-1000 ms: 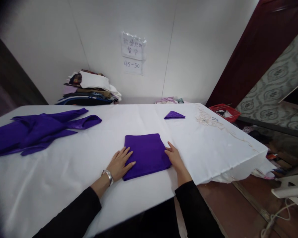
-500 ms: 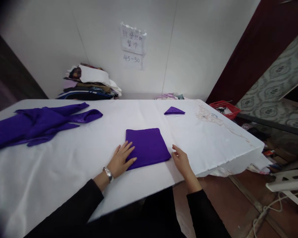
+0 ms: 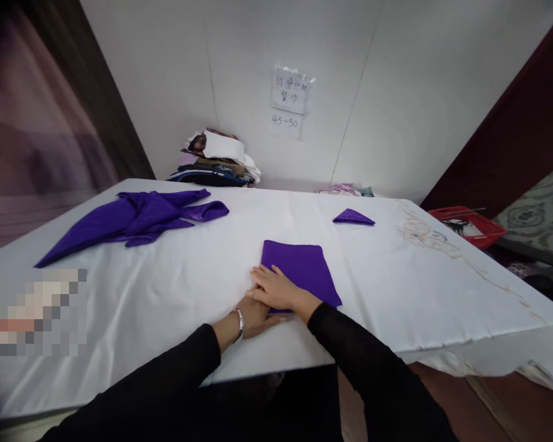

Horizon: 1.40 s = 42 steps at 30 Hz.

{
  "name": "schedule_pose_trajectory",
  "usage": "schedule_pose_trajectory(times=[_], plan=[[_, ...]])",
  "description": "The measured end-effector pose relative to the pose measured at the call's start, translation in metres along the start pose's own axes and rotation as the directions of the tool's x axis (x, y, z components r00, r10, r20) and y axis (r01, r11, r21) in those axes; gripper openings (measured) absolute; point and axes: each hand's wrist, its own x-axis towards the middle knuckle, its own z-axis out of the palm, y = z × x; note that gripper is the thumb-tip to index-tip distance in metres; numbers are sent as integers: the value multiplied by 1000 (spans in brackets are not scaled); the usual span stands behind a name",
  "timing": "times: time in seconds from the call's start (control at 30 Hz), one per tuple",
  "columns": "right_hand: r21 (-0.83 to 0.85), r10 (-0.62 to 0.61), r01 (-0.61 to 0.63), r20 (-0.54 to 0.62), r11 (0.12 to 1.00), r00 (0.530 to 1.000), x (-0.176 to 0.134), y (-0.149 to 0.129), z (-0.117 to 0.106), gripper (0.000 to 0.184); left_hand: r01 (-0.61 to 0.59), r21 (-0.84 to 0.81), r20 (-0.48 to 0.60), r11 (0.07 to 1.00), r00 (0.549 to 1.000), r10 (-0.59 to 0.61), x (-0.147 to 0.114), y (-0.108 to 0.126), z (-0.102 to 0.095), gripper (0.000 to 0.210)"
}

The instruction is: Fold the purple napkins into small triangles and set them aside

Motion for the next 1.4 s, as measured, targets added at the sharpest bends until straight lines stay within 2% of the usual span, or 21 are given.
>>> schedule_pose_trajectory(times=[0.13,0.33,0.47,0.63,0.87,1.13,1.23,1.3,1.4], plan=[[-81,31,-26,71,996,997,36,22,3,69,2,-22,9,1000,1000,-2,-1,0,-1,74],[-201,63,-56,26,978,998,72,44,-2,70,-17,14,22,1000,1000,16,1,-1,3,83],[-274,123,-119,-4,954,992,95,53,-4,69,-11,-2,45,1000,999,11,1,-4,8,87],[-281,187,-182,-8,942,982,117,64,-9,71,-14,-4,44,1000,999,14,0,-6,10,88],[-255,220,-233,-80,938,972,136,77,-12,70,-1,-19,41,1000,999,2,-1,-4,6,87],[-159,241,-254,-94,954,966,143,81,-23,70,-12,-13,39,1000,999,12,-1,-4,6,86],[-96,225,-243,-166,965,960,128,79,-28,71,-7,-2,46,1000,999,7,1,-5,6,84],[-127,203,-234,-220,964,954,113,79,-29,70,-7,-2,52,1000,999,7,1,-5,7,84],[-185,232,-269,-199,945,952,93,85,-25,69,-12,-6,61,1000,998,12,3,-5,7,84]])
